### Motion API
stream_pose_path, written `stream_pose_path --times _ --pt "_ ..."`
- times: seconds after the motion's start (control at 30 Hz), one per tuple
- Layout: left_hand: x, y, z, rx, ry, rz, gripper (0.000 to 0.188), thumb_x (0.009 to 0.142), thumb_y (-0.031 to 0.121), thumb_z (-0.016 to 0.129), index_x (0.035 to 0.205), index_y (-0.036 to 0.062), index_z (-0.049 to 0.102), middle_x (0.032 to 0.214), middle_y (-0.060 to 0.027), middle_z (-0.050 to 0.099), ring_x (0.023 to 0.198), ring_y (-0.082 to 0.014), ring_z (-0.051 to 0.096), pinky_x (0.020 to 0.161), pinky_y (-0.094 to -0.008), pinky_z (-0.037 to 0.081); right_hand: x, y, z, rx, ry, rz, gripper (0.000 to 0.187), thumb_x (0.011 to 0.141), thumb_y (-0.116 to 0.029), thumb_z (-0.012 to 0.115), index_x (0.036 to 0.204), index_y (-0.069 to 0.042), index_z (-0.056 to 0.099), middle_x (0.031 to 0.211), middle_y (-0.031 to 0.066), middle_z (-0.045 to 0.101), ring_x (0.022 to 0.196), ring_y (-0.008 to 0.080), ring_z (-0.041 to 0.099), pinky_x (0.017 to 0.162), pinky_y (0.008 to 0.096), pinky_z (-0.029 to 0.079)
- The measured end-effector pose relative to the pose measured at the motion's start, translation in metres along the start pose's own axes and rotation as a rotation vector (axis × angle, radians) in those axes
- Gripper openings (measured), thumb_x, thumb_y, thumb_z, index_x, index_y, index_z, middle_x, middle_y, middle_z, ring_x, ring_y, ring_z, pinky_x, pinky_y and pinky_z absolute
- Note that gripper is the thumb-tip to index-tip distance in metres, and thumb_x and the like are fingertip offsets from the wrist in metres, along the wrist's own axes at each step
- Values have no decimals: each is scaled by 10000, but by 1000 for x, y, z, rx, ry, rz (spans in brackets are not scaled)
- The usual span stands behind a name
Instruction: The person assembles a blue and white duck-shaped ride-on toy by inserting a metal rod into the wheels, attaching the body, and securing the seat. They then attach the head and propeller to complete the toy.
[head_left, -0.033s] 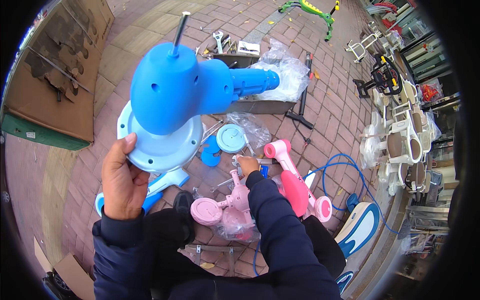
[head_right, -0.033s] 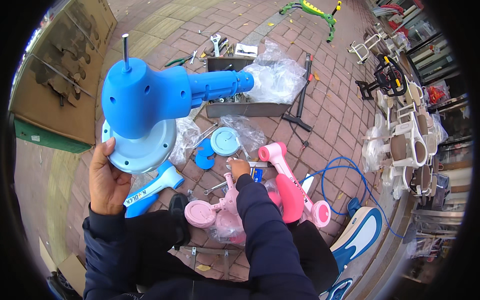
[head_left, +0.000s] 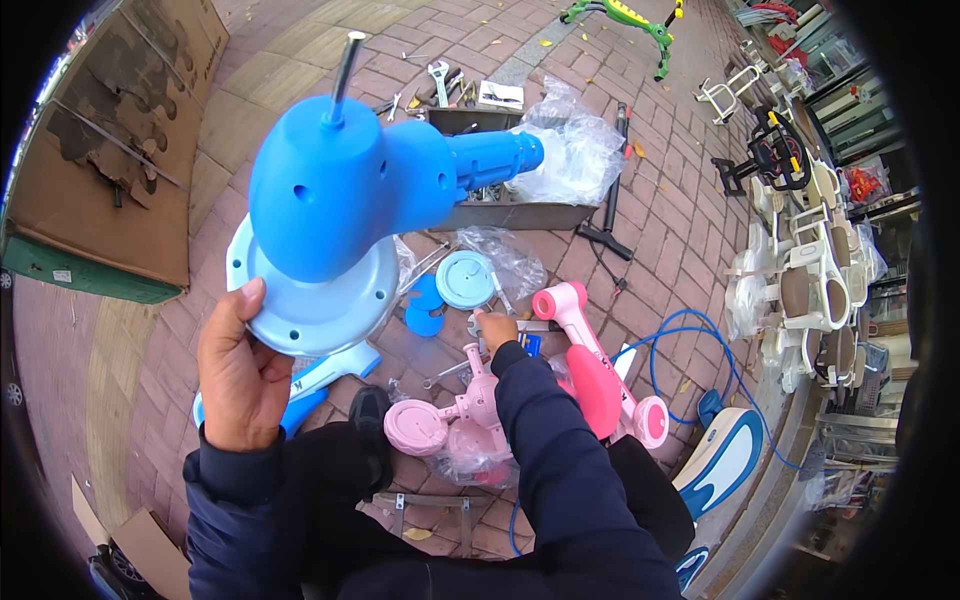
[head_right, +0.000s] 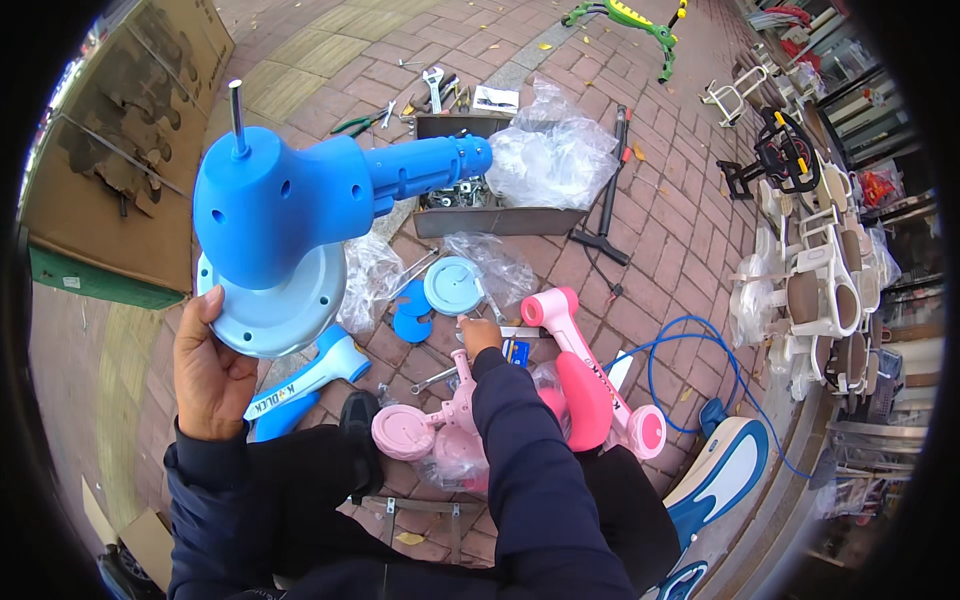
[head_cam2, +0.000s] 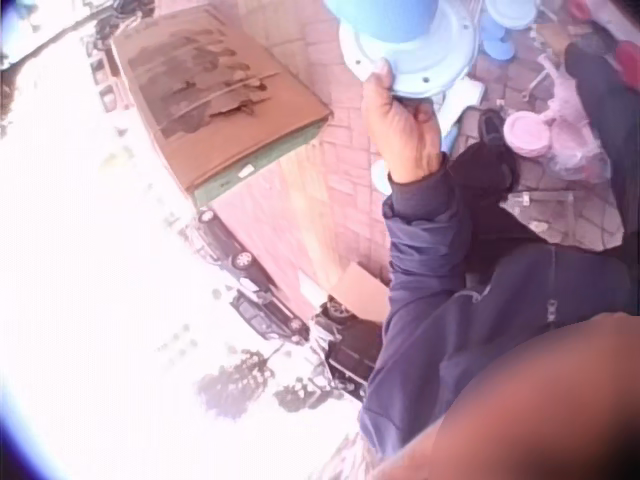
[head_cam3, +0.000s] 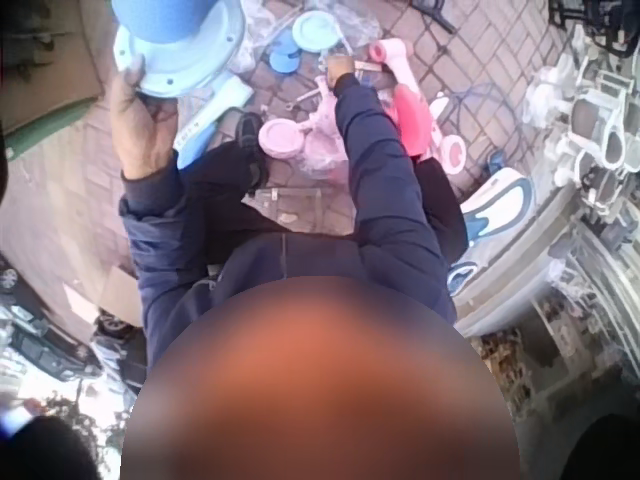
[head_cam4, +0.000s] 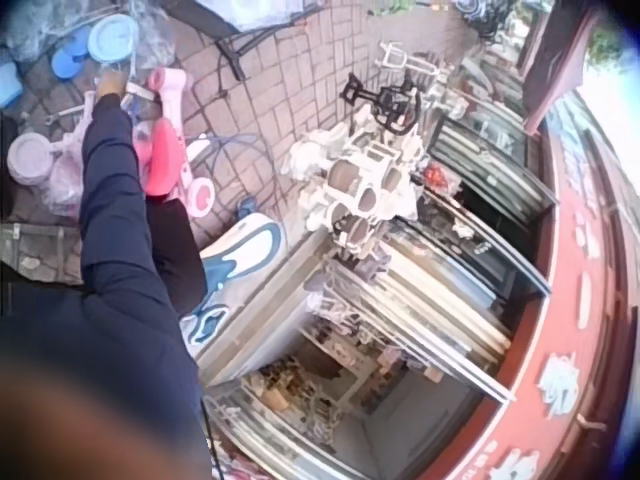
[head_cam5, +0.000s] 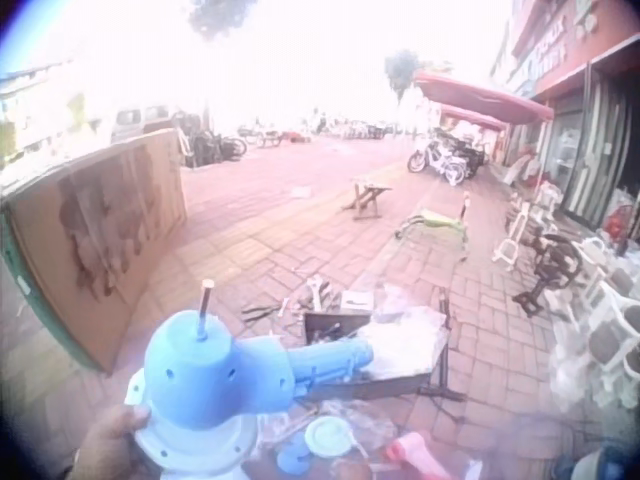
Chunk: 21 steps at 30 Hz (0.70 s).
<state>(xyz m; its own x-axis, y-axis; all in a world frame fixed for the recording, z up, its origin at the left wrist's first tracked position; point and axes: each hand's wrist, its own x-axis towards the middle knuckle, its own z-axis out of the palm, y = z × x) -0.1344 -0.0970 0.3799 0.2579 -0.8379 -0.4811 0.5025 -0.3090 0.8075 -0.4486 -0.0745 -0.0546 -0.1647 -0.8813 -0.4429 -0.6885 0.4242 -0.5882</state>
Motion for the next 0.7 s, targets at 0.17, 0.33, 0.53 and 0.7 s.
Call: stream_pose_path --times 0.17,0.33,0.53,0.7 --pt "15 -1 -1 46 233 23 184 937 261 700 931 110 596 750 32 624 493 -28 439 421 -182 289 55 3 37 533 127 521 633 817 -565 762 822 68 744 835 207 744 770 327 728 746 430 541" --pt "25 7 -9 16 41 -7 174 953 270 681 922 120 599 742 36 625 500 -37 461 424 -184 303 47 -27 24 688 184 600 614 785 -529 813 852 72 711 725 153 684 628 268 661 611 403 513" --pt "21 -2 -1 35 134 87 226 916 246 706 974 60 591 785 0 625 523 -38 463 428 -194 302 -24 -78 -55 1051 -306 456 386 873 -438 770 849 -75 640 614 -35 475 442 95 398 378 304 274" --pt "10 -6 4 59 -102 3 163 916 217 693 908 96 583 698 46 541 481 -32 375 420 -214 231 -76 -120 -212 1294 -13 219 339 970 -477 643 840 -183 534 570 -62 393 419 66 297 389 263 214"
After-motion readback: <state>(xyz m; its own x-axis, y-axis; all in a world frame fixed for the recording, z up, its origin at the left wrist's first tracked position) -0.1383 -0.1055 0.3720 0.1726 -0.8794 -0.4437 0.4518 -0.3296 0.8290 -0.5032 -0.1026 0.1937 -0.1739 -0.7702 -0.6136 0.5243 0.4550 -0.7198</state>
